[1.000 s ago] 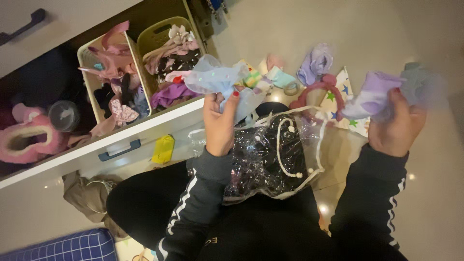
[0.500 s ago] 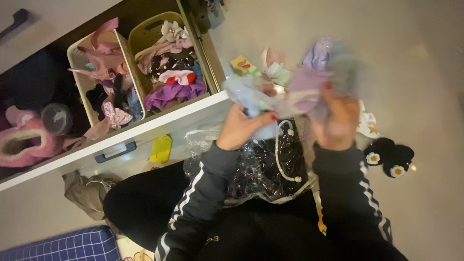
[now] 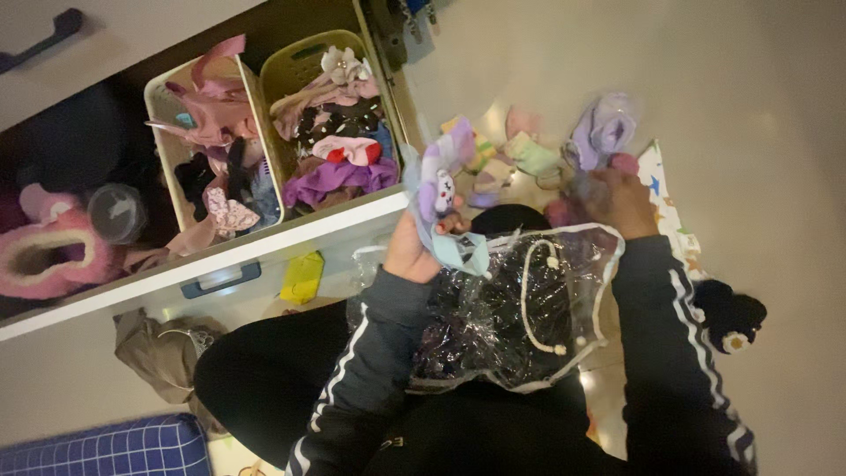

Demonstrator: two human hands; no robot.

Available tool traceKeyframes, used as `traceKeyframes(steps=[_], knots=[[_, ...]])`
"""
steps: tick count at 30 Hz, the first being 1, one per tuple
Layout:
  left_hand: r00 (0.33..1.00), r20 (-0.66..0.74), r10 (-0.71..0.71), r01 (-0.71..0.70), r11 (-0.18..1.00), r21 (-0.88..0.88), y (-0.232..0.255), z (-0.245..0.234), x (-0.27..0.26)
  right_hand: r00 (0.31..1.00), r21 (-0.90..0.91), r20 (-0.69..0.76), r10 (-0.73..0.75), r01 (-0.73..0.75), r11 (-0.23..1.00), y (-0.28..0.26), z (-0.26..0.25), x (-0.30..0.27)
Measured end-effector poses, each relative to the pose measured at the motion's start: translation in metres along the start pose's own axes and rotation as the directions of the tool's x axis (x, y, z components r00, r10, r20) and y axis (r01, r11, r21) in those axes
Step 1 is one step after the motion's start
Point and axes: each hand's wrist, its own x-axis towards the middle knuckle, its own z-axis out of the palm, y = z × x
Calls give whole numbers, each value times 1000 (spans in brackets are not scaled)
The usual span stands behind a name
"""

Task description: The person organizes a drawer by taking items out of a plastic bag and placing them into different compartments, including socks, hair accessories, and small containers.

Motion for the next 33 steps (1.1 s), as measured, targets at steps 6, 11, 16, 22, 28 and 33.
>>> traceKeyframes(steps=[6, 11, 16, 22, 28, 33], knots=[[965, 222, -140, 212, 914, -345, -9, -6, -5, 779, -245, 168, -604, 627, 740, -64, 38, 47], [923, 329, -200, 327, 858, -395, -1, -6, -13, 552, -403, 485, -678, 830, 387, -54, 90, 91], [948, 257, -187, 275, 887, -370, 3, -12, -19, 577, -283, 471, -667, 815, 506, -20, 134, 102], [980, 180, -88, 102, 992, -72, 0, -30, -15, 745, 63, 207, -634, 636, 769, -30, 106, 89], [999, -9, 51, -45, 939, 342, 9, -25, -41, 942, 822, 320, -105, -221, 525, -59, 2, 56], [967, -3, 254, -203, 781, 591, -9, -27, -41, 923, 922, 293, -250, -204, 328, -84, -71, -22]])
